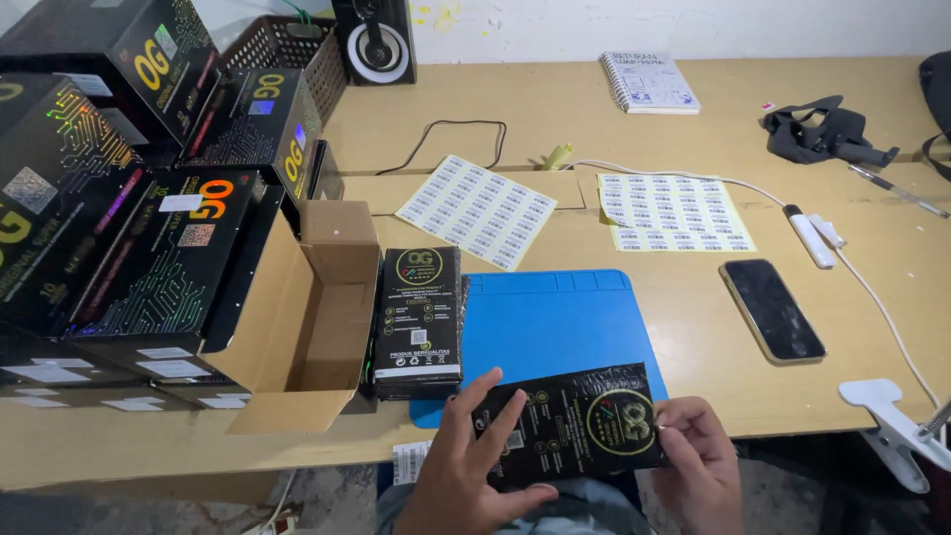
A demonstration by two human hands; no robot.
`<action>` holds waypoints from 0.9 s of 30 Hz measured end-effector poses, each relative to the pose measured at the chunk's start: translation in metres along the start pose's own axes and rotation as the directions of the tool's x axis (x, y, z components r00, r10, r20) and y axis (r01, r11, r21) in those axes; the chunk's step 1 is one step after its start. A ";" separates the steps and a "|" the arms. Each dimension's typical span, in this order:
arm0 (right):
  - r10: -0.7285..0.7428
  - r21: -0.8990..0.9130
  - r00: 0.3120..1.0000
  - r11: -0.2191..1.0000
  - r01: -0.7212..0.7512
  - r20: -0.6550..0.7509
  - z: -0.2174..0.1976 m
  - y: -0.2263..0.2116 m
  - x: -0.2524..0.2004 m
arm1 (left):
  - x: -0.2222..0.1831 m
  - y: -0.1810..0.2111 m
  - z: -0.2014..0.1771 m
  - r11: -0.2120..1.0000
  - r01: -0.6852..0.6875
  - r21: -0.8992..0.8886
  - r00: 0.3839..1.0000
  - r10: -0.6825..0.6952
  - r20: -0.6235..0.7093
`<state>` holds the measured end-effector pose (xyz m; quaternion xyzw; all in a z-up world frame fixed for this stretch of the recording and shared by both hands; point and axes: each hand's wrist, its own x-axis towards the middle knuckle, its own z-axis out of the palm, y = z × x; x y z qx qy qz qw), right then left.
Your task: Unboxing a mobile phone replacement screen and applying warranty stickers to the component.
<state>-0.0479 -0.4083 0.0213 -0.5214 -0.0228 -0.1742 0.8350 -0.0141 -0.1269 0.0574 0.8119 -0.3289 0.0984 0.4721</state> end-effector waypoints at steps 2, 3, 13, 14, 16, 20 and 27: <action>0.008 0.049 1.000 0.999 -0.009 0.021 -0.004 -0.002 0.000 | -0.001 -0.002 0.002 0.997 -0.017 0.074 0.998 0.013 0.053; 0.051 0.031 0.998 0.998 -0.052 0.033 -0.004 -0.004 0.001 | -0.002 -0.003 0.003 0.998 -0.019 0.057 1.000 0.018 0.010; 0.504 -0.463 0.811 0.819 -0.340 0.296 0.008 -0.048 0.012 | 0.002 -0.009 0.011 0.970 -0.242 0.013 0.962 0.239 0.132; 0.503 -0.463 0.813 0.818 -0.340 0.293 -0.013 -0.044 0.013 | 0.006 -0.007 0.013 0.970 -0.244 0.011 0.961 0.241 0.133; 0.432 -0.473 0.884 0.825 -0.308 0.178 -0.054 -0.038 0.016 | 0.014 -0.003 0.016 0.976 -0.209 0.063 0.971 0.199 0.136; 0.382 -0.163 0.784 0.843 -0.513 -0.490 -0.136 -0.049 0.015 | 0.029 0.007 0.024 0.987 -0.137 0.082 0.991 0.135 0.024; -0.098 -0.186 0.851 0.983 0.000 -0.517 -0.121 -0.060 0.024 | 0.055 0.012 0.051 0.947 0.023 0.319 0.997 0.000 -0.072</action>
